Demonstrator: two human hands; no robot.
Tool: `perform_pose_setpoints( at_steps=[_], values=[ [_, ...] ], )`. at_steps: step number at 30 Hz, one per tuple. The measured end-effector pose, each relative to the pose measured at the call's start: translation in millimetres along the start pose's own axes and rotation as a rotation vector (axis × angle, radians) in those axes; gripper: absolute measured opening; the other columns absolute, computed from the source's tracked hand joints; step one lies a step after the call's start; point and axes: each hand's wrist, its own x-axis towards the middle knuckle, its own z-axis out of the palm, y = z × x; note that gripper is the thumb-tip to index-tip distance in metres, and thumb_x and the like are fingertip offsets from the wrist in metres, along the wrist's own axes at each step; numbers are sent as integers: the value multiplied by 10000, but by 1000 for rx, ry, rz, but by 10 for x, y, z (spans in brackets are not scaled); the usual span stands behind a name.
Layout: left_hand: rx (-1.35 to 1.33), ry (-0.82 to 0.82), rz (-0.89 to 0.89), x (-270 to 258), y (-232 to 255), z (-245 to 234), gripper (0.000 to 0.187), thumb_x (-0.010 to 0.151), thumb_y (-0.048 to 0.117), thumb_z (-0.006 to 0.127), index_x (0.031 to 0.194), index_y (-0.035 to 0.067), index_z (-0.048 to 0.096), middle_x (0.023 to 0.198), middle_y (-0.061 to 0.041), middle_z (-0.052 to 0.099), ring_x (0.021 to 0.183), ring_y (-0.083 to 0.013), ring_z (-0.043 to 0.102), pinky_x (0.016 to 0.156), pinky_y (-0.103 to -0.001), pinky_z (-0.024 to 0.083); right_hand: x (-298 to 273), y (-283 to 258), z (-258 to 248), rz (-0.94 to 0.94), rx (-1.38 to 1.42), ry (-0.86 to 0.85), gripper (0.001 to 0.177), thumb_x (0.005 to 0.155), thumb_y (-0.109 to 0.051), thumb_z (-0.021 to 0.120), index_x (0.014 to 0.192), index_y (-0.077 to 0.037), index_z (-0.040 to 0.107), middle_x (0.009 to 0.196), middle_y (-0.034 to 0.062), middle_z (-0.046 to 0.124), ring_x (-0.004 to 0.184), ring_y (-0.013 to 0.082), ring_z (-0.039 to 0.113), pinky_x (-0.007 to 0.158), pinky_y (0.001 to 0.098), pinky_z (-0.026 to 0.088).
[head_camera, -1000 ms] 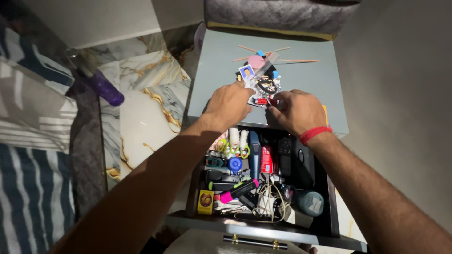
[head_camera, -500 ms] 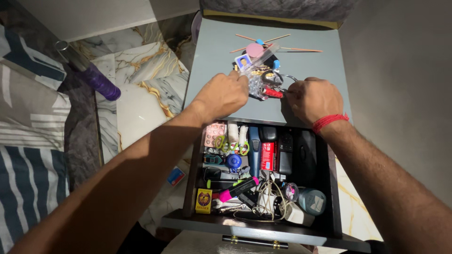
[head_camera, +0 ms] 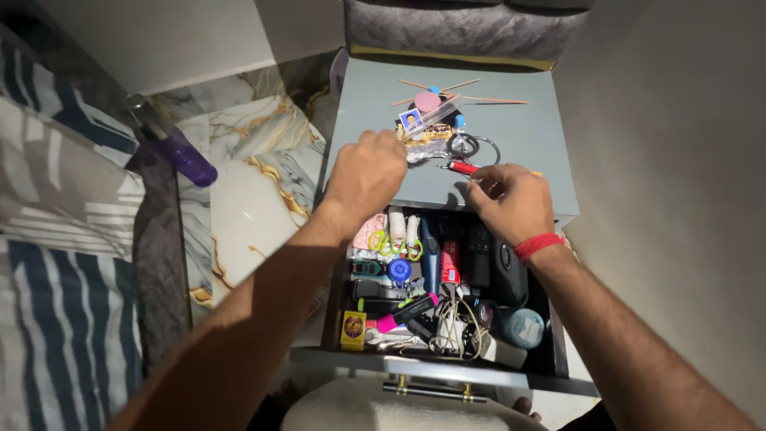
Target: The person sits on the floor and organizes a cluttered bedside drawer by moving various small items from the drawer surface into the drawer interior. They handle remote controls, a box of matches, scissors, pens, and other miscellaneous objects, placing them inside the drawer.
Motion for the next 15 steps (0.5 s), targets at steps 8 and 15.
perform_pose_setpoints(
  at_steps=[8,15],
  values=[
    [-1160,-167,-1117,-462,593,-247,179,826,178,700,900,43,790,610,-35,686,508,-89,633,504,-304,529,-383,-280,-135,365,915,-258,181,938,-193,679,1090,-129,754,809,-41,705,716,67,676,648,244,562],
    [-993,-381,-985,-1284,829,-386,220,862,212,731,815,7,792,570,-40,683,523,-88,643,511,-277,518,-1027,-201,378,448,821,-347,162,938,-117,707,883,34,720,729,54,711,593,129,666,534,281,508]
  ],
)
